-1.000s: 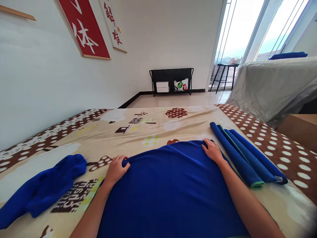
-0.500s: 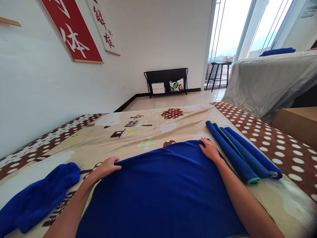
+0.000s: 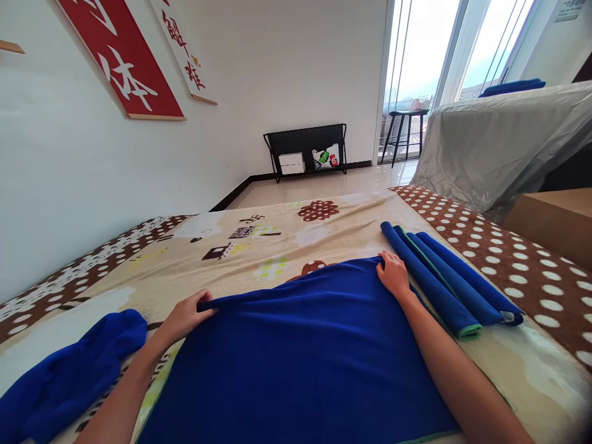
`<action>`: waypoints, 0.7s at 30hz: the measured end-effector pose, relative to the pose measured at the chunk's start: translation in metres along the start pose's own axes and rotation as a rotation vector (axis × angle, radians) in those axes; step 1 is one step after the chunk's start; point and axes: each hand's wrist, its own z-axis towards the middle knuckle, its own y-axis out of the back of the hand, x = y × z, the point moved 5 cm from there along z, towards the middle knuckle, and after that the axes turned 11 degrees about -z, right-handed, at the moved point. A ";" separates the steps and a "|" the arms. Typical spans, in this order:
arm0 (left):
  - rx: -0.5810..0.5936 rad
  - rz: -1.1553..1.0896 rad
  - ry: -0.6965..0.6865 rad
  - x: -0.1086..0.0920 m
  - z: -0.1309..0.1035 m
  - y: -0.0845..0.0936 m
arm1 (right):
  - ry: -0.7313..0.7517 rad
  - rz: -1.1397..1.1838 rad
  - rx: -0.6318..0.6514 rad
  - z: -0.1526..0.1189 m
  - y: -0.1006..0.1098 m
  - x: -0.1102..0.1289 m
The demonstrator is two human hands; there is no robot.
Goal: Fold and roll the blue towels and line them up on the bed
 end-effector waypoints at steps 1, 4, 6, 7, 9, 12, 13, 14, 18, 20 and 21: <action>-0.026 0.041 -0.047 -0.002 -0.002 0.000 | -0.019 -0.004 -0.012 -0.001 0.001 -0.001; -0.090 0.131 -0.196 -0.012 -0.016 -0.004 | -0.044 0.001 -0.030 -0.003 0.001 -0.001; -0.135 0.235 -0.253 -0.015 -0.030 -0.009 | -0.049 0.018 -0.043 -0.003 0.000 -0.001; -0.137 0.281 -0.272 -0.015 -0.038 -0.013 | -0.053 0.030 -0.053 -0.003 0.000 -0.002; -0.089 0.319 -0.287 -0.011 -0.050 -0.022 | -0.068 0.059 -0.076 -0.002 0.001 -0.003; 0.065 0.207 -0.238 0.000 -0.060 -0.030 | -0.099 0.106 -0.116 0.002 0.005 -0.005; 0.101 0.150 -0.201 0.004 -0.061 -0.031 | -0.110 0.119 -0.127 0.004 0.006 -0.005; 0.121 0.098 -0.159 0.007 -0.060 -0.029 | -0.121 0.128 -0.136 0.005 0.007 -0.006; 0.101 0.011 -0.049 0.006 -0.057 -0.023 | -0.178 0.110 -0.138 0.006 0.009 -0.006; 0.119 0.027 -0.032 0.002 -0.057 -0.024 | -0.199 0.078 -0.119 0.004 0.008 -0.006; 0.132 0.040 -0.020 0.001 -0.057 -0.024 | -0.204 0.060 -0.105 0.002 0.007 -0.005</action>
